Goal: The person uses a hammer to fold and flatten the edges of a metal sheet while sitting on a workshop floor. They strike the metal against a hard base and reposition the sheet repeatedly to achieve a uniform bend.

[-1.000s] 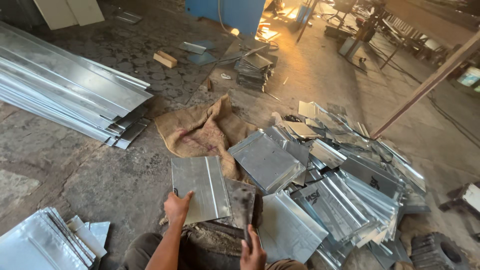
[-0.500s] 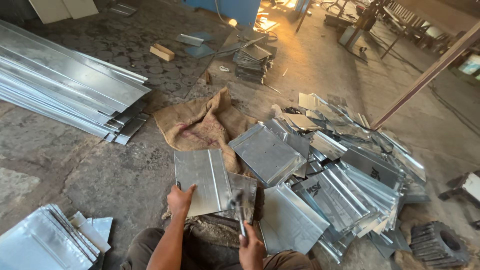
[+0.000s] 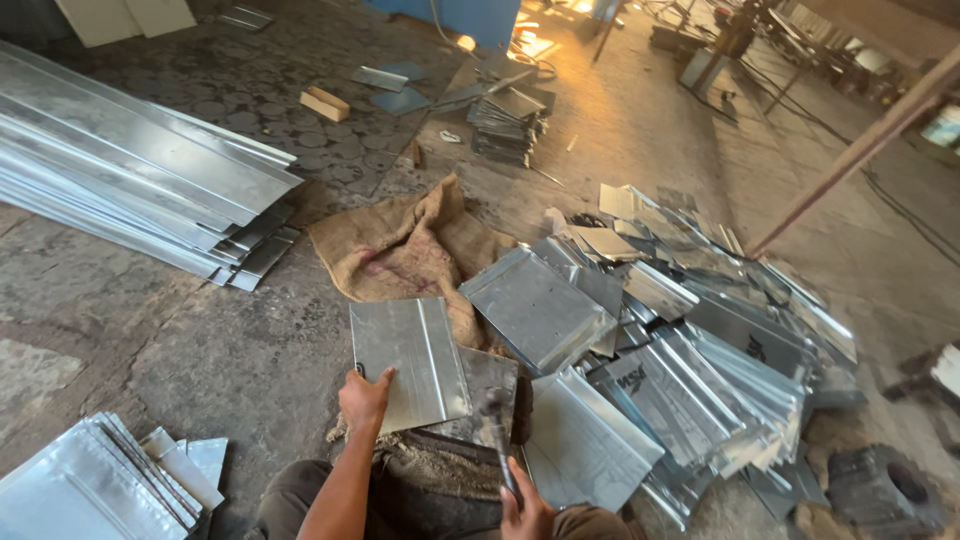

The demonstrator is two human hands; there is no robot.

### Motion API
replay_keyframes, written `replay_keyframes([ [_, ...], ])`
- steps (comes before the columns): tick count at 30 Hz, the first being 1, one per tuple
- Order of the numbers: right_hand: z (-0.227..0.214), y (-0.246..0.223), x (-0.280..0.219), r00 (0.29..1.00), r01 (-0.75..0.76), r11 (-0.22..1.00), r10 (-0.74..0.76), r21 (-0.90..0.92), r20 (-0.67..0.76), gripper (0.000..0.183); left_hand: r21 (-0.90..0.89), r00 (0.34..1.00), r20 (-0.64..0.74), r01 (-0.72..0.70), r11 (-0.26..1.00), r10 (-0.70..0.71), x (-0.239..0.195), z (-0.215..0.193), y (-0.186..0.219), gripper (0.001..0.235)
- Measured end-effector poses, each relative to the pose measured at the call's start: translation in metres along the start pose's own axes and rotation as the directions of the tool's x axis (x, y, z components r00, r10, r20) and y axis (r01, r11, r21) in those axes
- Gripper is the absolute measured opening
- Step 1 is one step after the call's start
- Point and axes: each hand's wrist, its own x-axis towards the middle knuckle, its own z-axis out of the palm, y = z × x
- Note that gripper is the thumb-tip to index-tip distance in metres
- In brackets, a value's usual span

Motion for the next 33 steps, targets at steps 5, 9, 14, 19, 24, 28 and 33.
replay_keyframes([
  [5,-0.001,-0.004,-0.009,0.984,0.091,0.993,-0.078,0.077,-0.157,0.040,0.001,1.000,-0.002,-0.018,1.000,0.018,0.001,0.004,-0.006,0.072],
  [9,0.014,-0.008,0.005,0.997,0.069,0.997,-0.068,0.023,-0.019,0.047,-0.011,1.000,0.026,-0.002,1.000,0.003,0.000,0.000,-0.006,0.072],
  [14,-0.005,0.003,-0.003,0.956,-0.285,0.959,0.285,-0.015,0.075,0.051,0.048,0.978,0.207,-0.012,0.999,0.002,-0.027,-0.009,-0.027,0.078],
  [19,-0.035,-0.030,0.010,0.986,-0.057,0.985,0.081,0.163,-0.147,0.051,0.213,0.956,0.277,0.034,0.977,-0.093,-0.101,-0.027,-0.062,0.075],
  [24,-0.052,-0.092,0.045,0.976,-0.051,0.952,0.112,0.301,-0.189,0.053,0.307,0.930,0.324,0.073,0.949,-0.176,-0.125,-0.051,-0.062,0.073],
  [28,-0.015,-0.075,0.053,0.981,-0.165,0.974,0.178,0.154,-0.072,0.046,0.327,0.925,0.339,0.056,0.943,-0.172,-0.129,-0.058,-0.060,0.074],
  [33,0.014,-0.031,0.037,0.994,0.089,0.996,-0.091,-0.028,-0.053,0.047,0.287,0.941,0.317,0.028,0.958,-0.122,-0.135,-0.057,-0.067,0.072],
])
